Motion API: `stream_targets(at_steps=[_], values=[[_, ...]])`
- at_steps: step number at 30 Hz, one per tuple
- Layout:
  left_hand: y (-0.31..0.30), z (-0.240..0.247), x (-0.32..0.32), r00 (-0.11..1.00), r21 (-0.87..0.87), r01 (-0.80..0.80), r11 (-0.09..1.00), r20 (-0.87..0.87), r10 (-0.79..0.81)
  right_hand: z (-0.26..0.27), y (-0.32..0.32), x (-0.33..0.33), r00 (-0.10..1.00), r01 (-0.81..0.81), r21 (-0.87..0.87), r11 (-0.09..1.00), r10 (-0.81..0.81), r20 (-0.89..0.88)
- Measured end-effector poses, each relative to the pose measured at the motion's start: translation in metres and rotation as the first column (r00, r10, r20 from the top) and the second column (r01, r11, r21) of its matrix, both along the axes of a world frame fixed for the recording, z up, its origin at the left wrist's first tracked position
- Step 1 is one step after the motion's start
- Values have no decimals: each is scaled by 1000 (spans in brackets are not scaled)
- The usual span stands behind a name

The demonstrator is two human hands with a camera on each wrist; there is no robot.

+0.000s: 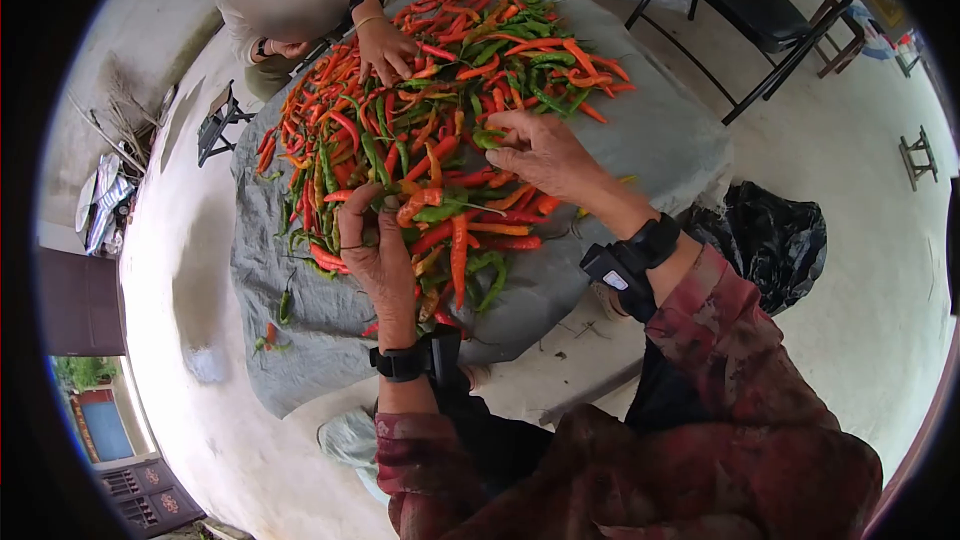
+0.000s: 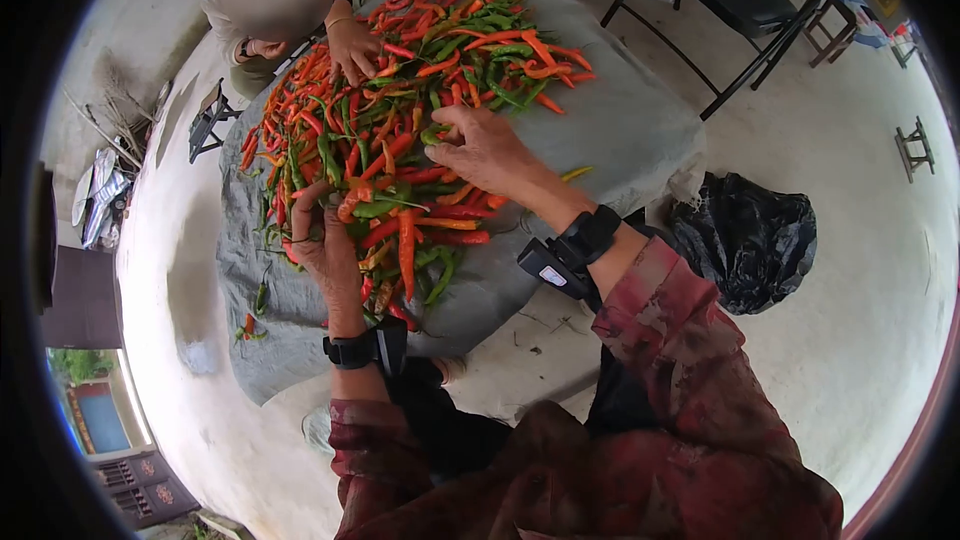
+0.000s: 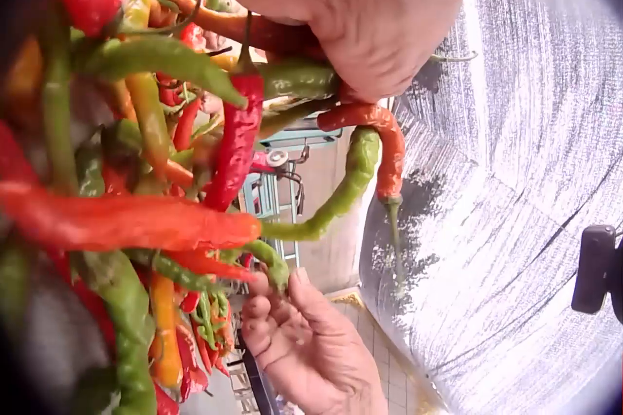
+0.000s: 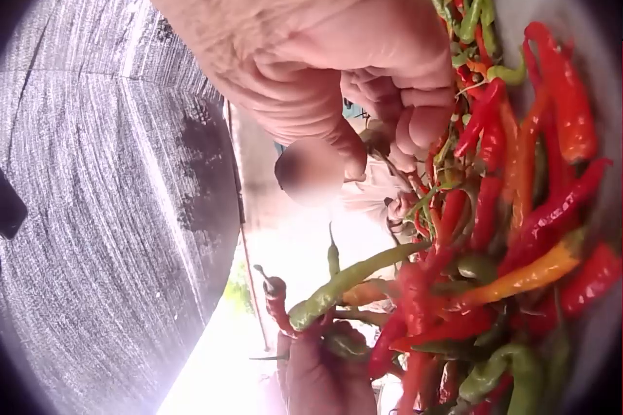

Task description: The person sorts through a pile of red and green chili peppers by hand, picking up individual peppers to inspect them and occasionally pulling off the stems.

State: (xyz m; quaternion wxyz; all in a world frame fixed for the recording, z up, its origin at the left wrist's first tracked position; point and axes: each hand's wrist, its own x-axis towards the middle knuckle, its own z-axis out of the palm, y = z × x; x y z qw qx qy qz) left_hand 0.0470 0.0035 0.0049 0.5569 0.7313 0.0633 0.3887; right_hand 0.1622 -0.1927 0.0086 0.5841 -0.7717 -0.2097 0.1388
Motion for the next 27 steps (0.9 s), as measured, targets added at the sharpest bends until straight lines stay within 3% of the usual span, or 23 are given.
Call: stream_targets(at_steps=[2, 3, 6, 10, 11, 14, 16, 19, 21, 23, 25, 27], values=[[-11, 0, 1, 957, 279, 103, 955, -289, -19, 0, 2, -4, 981, -22, -60, 998, 33, 192], [-20, 1, 2, 958, 436, 143, 888, -285, -15, -3, 5, -5, 971, 7, -55, 998, 7, 238], [-27, 4, 0, 912, 391, 246, 887, -403, -76, -4, 5, -5, 985, -3, 12, 1000, 1, 170], [-22, 15, -9, 893, 321, 158, 934, -450, 3, 0, 1, -4, 976, -3, -76, 997, 20, 219], [-13, 12, -10, 923, 503, 130, 855, -376, 80, 0, 2, -5, 971, -7, -60, 998, 21, 236], [-2, 13, -17, 907, 627, 149, 765, -395, 148, 5, 6, -9, 970, -46, -22, 999, 49, 239], [-1, 11, -17, 890, 572, 164, 804, -437, 129, 6, 8, -14, 972, -75, -8, 997, 75, 222], [-5, 9, -18, 881, 521, 186, 833, -464, 94, 7, 14, -19, 947, -102, 10, 995, 94, 308], [-4, 8, -18, 889, 530, 188, 827, -450, 87, 12, 18, -21, 810, 34, 0, 999, -28, 586], [-2, 2, -17, 918, 647, 180, 741, -382, 111, 18, 21, -25, 827, 0, 13, 1000, -7, 562], [0, 0, -17, 913, 649, 178, 740, -389, 121, 16, 24, -31, 848, -25, 23, 999, 9, 529], [0, 1, -17, 913, 657, 166, 736, -384, 136, 12, 30, -33, 779, -87, -29, 996, 87, 621]])
